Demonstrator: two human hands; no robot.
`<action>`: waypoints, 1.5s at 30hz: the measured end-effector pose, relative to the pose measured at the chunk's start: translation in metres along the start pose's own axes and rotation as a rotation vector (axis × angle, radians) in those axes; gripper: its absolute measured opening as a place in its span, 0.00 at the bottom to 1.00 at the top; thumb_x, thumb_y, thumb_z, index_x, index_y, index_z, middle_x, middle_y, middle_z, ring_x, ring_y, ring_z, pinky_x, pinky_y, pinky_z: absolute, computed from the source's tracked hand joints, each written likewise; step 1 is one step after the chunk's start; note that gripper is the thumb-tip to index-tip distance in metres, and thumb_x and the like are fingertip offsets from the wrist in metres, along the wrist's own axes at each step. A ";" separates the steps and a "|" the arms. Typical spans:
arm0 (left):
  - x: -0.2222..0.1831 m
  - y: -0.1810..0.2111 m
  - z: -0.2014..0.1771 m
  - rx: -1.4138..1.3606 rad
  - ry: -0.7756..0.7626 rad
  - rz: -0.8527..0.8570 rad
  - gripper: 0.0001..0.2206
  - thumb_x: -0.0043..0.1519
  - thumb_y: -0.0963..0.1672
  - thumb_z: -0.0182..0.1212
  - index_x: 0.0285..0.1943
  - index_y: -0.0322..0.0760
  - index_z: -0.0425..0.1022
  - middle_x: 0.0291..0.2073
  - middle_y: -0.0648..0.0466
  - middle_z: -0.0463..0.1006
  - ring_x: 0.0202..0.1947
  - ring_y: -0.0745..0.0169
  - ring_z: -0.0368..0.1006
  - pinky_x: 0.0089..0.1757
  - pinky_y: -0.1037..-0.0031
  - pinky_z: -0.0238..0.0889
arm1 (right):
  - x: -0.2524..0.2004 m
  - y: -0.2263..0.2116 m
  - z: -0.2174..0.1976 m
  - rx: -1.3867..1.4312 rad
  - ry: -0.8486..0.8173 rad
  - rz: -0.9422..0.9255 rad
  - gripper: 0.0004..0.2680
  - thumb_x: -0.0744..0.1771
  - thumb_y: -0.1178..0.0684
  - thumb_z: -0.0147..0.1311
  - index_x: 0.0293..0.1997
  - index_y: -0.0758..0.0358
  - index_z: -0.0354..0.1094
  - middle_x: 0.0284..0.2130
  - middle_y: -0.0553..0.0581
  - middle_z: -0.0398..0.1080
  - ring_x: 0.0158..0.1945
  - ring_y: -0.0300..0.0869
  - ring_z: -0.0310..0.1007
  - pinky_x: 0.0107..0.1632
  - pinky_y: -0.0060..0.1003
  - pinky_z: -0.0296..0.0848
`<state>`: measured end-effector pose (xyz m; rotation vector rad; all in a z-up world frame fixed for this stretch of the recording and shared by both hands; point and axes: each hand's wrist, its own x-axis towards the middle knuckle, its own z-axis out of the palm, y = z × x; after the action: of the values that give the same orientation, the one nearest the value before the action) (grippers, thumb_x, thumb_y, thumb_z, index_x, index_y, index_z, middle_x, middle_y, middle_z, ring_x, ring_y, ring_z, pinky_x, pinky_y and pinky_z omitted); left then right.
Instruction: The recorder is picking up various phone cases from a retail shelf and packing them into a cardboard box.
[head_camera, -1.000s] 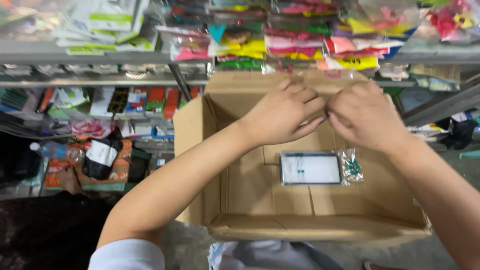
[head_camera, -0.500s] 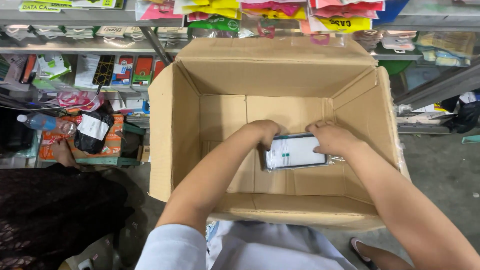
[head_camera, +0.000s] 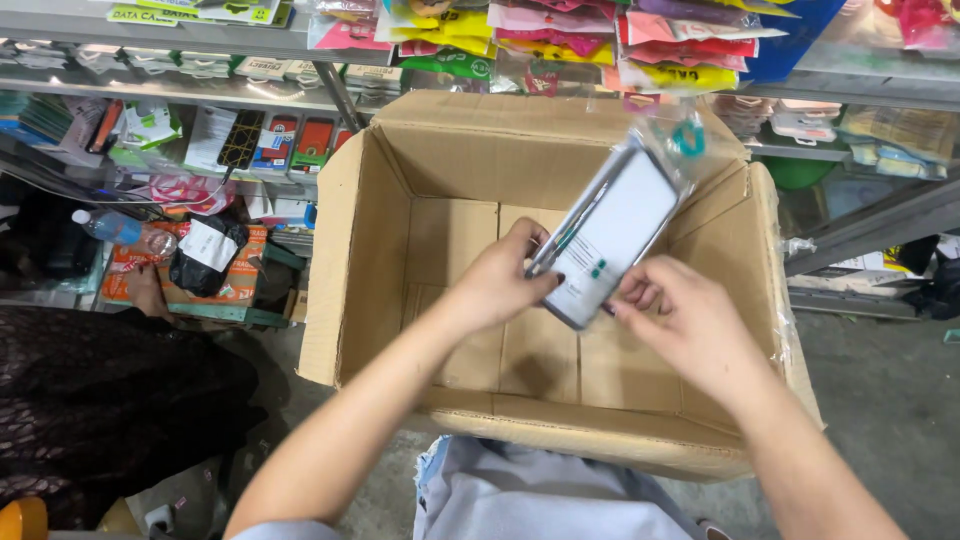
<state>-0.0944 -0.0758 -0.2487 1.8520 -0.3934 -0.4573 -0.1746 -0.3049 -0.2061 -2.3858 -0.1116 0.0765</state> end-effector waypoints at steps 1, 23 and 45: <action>-0.012 -0.002 0.012 0.001 0.002 0.001 0.17 0.57 0.40 0.67 0.51 0.29 0.66 0.33 0.47 0.75 0.29 0.62 0.75 0.30 0.70 0.71 | -0.008 -0.007 0.003 0.000 0.000 -0.002 0.09 0.62 0.54 0.64 0.41 0.64 0.70 0.36 0.55 0.74 0.38 0.40 0.77 0.40 0.35 0.75; -0.098 0.003 0.087 -0.421 0.254 0.005 0.15 0.65 0.36 0.54 0.60 0.31 0.60 0.44 0.47 0.78 0.47 0.68 0.74 0.48 0.75 0.69 | -0.058 -0.007 0.073 0.030 0.408 -0.175 0.06 0.66 0.66 0.50 0.44 0.68 0.61 0.44 0.64 0.65 0.46 0.54 0.67 0.49 0.44 0.69; -0.085 -0.019 0.056 -0.620 -0.030 0.018 0.14 0.66 0.37 0.54 0.60 0.31 0.63 0.49 0.53 0.71 0.52 0.69 0.63 0.56 0.78 0.57 | -0.135 0.083 0.001 -0.199 0.710 0.318 0.02 0.71 0.62 0.61 0.45 0.68 0.72 0.44 0.56 0.77 0.47 0.40 0.79 0.43 0.30 0.76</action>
<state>-0.1954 -0.0750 -0.2730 1.2405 -0.2487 -0.5253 -0.3035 -0.3787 -0.2603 -2.4594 0.6174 -0.6524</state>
